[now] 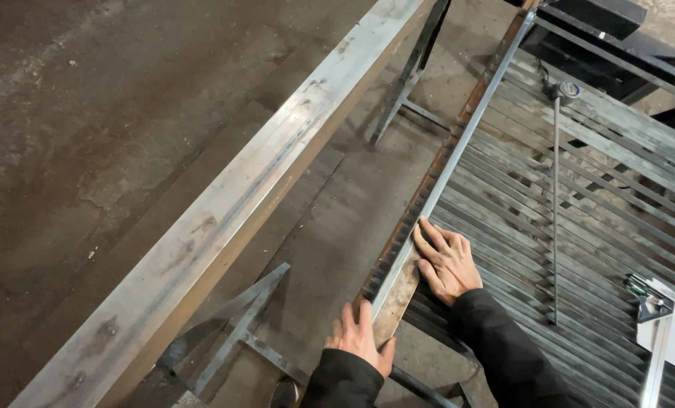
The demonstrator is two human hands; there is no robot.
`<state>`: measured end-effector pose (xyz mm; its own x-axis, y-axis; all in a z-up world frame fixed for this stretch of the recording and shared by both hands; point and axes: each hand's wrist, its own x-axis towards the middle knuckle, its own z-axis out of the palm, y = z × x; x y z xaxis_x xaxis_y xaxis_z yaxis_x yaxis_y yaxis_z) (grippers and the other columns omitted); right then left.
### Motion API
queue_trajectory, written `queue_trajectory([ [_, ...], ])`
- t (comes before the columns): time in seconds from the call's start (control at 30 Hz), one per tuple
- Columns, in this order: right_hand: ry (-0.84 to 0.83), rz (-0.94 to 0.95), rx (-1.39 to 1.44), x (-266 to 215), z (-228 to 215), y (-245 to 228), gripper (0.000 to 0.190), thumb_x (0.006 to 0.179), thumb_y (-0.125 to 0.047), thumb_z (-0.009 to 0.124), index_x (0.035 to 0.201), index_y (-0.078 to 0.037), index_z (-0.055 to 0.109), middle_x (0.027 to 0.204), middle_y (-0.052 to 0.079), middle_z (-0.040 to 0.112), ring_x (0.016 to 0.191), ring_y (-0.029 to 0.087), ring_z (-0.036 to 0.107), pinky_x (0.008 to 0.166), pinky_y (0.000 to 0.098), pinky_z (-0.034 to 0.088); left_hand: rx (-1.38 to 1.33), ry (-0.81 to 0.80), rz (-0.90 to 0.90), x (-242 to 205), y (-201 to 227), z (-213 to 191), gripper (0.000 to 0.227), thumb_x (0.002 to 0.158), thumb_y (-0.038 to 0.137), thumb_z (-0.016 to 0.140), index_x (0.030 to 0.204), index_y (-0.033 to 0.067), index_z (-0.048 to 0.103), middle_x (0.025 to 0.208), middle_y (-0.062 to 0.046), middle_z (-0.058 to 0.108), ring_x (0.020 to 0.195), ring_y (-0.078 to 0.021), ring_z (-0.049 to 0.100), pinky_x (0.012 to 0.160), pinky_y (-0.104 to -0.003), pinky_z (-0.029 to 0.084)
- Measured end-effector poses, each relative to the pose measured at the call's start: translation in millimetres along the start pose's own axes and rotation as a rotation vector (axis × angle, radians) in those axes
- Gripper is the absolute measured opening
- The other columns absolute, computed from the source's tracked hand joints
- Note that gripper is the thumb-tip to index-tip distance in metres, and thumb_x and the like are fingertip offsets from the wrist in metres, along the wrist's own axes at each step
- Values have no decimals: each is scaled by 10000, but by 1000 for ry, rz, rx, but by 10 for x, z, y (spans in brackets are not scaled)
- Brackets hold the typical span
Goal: The person positions a long straight metal bar along the edge of a slatted metal frame on a work stand, using a spirit level and a straightedge to check alignment. They hold the bar steady in place while a coworker welds it, then step back and move around the assembly.
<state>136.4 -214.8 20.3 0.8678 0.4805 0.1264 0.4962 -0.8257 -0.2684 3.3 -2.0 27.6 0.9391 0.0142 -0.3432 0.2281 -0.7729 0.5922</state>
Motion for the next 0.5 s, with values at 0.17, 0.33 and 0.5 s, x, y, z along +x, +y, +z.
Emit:
queue_trajectory([
  [0.17, 1, -2, 2, -3, 3, 5, 665, 910, -335, 490, 1528, -92, 456, 1630, 136, 376, 1356, 366, 426, 1155, 506, 251, 16, -61, -12, 19, 13, -58, 846, 798, 415, 816, 1433, 119, 342, 1443, -257, 391, 1203, -465, 514, 881, -579, 494],
  [0.33, -7, 11, 3, 5, -16, -14, 660, 911, -332, 497, 1526, -94, 456, 1632, 137, 372, 1348, 370, 427, 1148, 509, 254, 8, -64, -8, 5, 3, -39, 841, 803, 411, 807, 1435, 108, 341, 1434, -248, 404, 1202, -455, 522, 885, -571, 497],
  [0.5, -12, 15, 4, 10, -30, -31, 680, 887, -345, 514, 1517, -94, 458, 1626, 134, 372, 1345, 370, 428, 1146, 504, 256, 15, -38, 15, 11, -15, -32, 838, 790, 406, 815, 1420, 101, 353, 1421, -253, 415, 1162, -462, 542, 873, -568, 502],
])
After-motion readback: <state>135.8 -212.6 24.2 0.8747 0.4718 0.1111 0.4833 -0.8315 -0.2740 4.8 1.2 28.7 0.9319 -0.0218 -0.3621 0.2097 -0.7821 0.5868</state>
